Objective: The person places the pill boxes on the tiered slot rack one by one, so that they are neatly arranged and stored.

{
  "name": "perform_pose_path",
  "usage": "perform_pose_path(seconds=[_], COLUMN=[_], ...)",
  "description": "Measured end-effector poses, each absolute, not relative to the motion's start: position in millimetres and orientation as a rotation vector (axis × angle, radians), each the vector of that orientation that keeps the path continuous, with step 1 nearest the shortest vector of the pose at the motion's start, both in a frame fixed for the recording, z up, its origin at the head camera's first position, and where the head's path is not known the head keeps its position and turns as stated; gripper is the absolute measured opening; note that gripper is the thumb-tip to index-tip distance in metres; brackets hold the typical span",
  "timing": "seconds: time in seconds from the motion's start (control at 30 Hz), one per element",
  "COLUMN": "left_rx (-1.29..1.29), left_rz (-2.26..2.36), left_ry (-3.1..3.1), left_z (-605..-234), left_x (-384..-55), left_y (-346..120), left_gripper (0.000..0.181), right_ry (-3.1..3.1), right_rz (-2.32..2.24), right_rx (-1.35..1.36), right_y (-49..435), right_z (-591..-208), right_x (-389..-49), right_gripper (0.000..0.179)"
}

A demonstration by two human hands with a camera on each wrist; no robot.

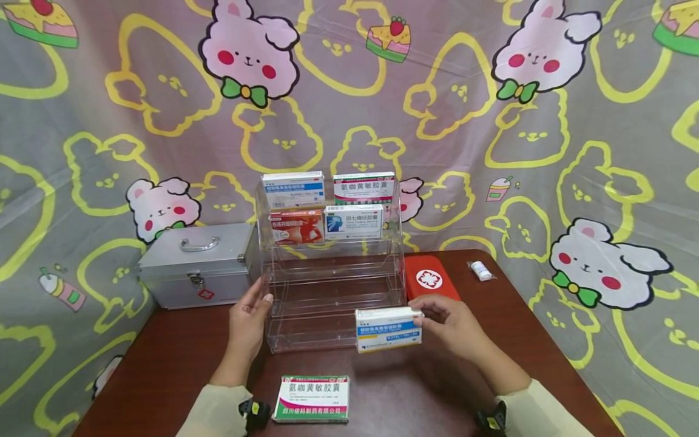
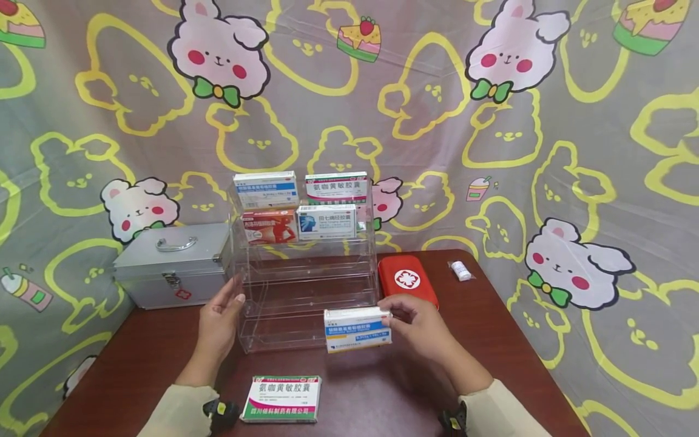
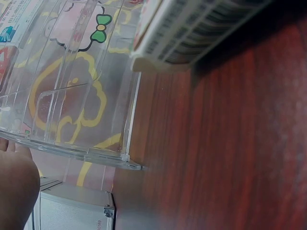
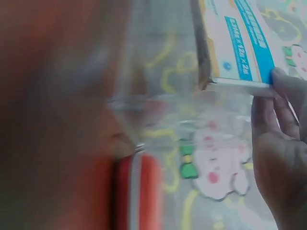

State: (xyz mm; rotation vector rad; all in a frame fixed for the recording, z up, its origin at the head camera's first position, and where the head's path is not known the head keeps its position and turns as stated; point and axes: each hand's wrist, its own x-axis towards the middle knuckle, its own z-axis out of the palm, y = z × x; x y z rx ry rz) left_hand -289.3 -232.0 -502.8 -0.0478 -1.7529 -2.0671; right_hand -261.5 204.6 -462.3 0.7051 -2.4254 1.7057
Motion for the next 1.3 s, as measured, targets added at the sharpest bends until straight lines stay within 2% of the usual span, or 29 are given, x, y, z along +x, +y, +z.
perform_pose_path(seconds=[0.23, 0.63, 0.93, 1.3], left_rx=[-0.038, -0.074, -0.037, -0.04], left_rz=[-2.058, -2.064, -2.048, -2.06], left_ry=[-1.759, -1.724, -1.757, -1.787], left_z=[-505, -508, -503, -505], left_x=[-288, -290, -287, -290], left_y=[-235, -236, -238, -236], left_gripper=[0.055, 0.055, 0.055, 0.056], right_ry=[-2.226, -2.004, -2.078, -2.167], right_rz=[1.682, 1.763, 1.615, 1.683], right_rx=[0.626, 0.632, 0.622, 0.593], right_y=[175, 115, 78, 35], right_z=[-420, -376, -381, -396], right_x=[-288, -327, -351, -356], right_gripper=[0.025, 0.026, 0.025, 0.025])
